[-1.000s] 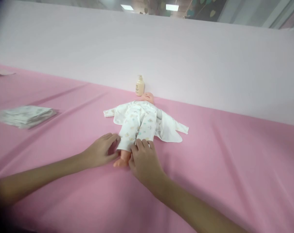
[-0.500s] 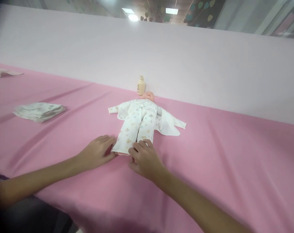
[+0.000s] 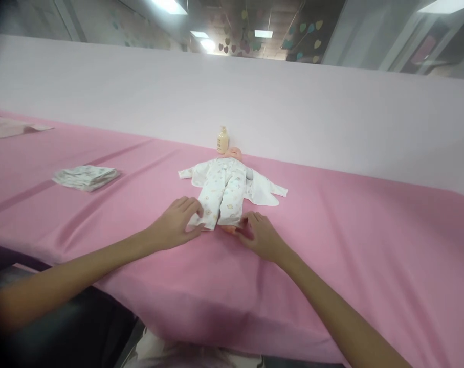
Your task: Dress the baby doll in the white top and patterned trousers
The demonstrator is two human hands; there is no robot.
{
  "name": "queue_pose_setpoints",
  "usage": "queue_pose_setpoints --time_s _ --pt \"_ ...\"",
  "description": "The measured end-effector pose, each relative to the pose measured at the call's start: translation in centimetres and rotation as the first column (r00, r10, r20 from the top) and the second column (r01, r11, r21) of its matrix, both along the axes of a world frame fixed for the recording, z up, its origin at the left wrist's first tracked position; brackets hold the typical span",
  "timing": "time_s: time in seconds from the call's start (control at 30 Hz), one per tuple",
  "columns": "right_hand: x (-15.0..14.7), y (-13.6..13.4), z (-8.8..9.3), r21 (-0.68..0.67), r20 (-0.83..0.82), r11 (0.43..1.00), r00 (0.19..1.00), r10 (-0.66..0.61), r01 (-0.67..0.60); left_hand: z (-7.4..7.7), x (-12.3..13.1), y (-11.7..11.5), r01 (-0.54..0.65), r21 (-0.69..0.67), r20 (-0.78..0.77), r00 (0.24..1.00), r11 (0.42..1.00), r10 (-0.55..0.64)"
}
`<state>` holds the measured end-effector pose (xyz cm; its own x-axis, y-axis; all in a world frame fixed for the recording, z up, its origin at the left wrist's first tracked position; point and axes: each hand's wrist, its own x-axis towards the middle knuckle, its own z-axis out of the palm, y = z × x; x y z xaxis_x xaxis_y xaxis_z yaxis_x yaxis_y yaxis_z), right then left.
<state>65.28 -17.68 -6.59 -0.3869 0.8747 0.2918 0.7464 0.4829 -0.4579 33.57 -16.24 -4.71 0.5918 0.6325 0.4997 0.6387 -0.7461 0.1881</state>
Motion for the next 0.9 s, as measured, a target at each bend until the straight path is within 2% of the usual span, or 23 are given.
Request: queue_pose_setpoints --time_s 0.1,0.23,0.37,0.57,0.77,0.9 --pt "0.6 1.1 -0.1 -0.120 -0.004 0.992 0.999 0.038 -0.038 0.0 2.9 2.1 0.057 -0.026 -0.121 0.991 0.998 -0.060" --pt "1.2 1.7 -0.5 -0.148 -0.040 0.989 0.999 0.009 -0.015 -1.3 5.2 4.6 0.053 -0.104 -0.216 0.973 0.993 -0.075" --pt "1.4 1.6 -1.1 -0.162 -0.056 0.987 0.998 -0.020 0.010 -2.3 5.0 5.3 0.096 -0.178 -0.137 0.983 0.979 -0.121" --pt "1.4 2.1 -1.7 -0.225 -0.172 0.974 0.985 -0.016 -0.024 -2.2 4.3 4.7 0.173 -0.207 -0.072 0.979 0.963 -0.192" --pt "1.1 2.3 -1.8 -0.071 -0.141 0.994 0.988 0.070 -0.080 -2.0 4.5 4.2 0.153 -0.176 -0.046 0.986 0.973 -0.163" --pt "0.7 1.5 -1.4 0.027 -0.073 0.997 0.994 0.080 -0.078 -1.8 4.7 3.9 0.135 -0.161 -0.032 0.989 0.978 -0.142"
